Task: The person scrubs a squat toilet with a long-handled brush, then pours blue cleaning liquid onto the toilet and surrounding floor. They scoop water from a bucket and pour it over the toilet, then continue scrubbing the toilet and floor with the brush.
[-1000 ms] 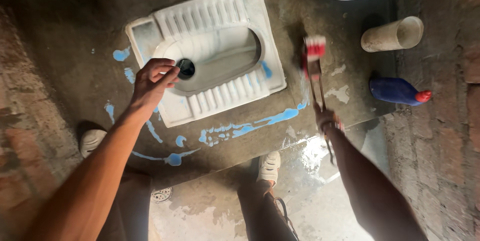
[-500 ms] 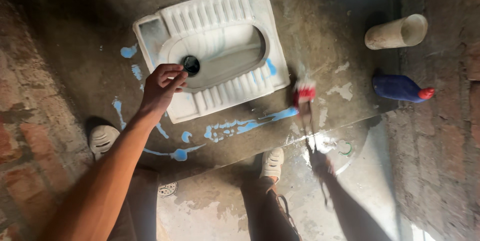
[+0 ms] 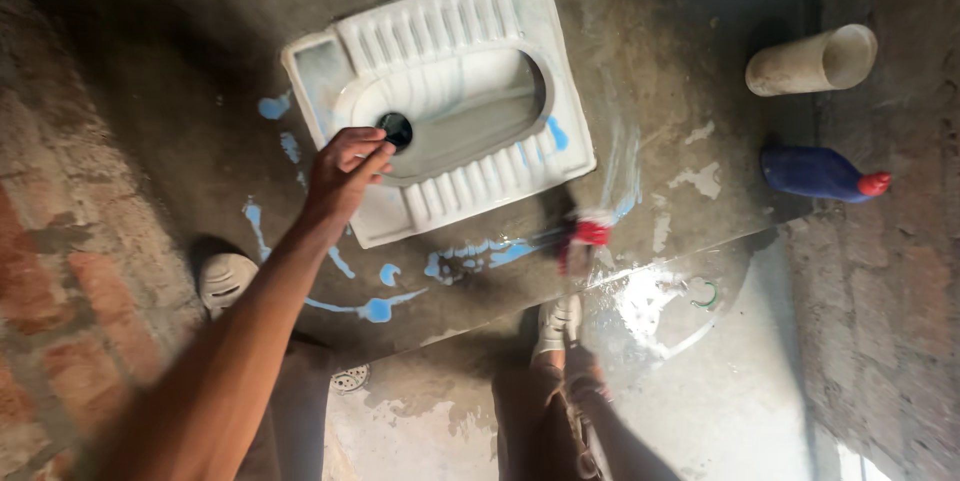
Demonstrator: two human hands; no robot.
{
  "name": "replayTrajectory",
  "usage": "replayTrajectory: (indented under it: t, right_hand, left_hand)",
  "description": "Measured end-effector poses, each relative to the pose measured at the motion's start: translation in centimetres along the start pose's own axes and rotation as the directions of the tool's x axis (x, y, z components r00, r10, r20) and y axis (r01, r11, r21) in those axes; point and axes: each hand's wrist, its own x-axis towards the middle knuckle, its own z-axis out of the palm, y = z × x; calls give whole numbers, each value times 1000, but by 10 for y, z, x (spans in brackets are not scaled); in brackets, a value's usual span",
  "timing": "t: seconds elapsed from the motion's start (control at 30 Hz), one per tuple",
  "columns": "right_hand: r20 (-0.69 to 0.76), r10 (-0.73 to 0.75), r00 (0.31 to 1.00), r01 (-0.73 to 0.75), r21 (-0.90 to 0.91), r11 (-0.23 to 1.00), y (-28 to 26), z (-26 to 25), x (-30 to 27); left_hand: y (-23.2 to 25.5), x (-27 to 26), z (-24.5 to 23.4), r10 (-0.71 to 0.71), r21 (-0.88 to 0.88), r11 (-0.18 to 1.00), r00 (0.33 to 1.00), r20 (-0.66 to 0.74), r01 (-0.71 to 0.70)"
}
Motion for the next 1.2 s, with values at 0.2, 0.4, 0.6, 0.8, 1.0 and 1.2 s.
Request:
replayTrajectory:
  t: [0.2, 0.4, 0.6, 0.8, 1.0, 1.2]
  right_hand:
    - [93, -59, 994, 62, -40, 997, 6, -5, -17]
    - [21, 57, 998, -46, -343, 938, 158, -162, 12]
    - [-76, -197, 977, 153, -387, 909, 155, -279, 22]
    - [11, -298, 954, 284, -339, 897, 51, -239, 8]
    - [64, -191, 980, 200, -397, 895, 130, -248, 38]
    - [-91, -204, 975, 129, -512, 849, 239, -267, 67]
  left_hand:
    - [7, -3, 7, -3, 156, 988, 998, 66, -8]
    - [17, -28, 24, 35, 118, 993, 998, -55, -28]
    - [14, -66, 61, 19, 194, 981, 995, -96, 0]
    - [2, -97, 93, -34, 246, 968, 996, -87, 55]
    - [2, -114, 90, -26, 253, 966, 995, -99, 50]
    - [-27, -152, 76, 56, 241, 970, 993, -100, -30]
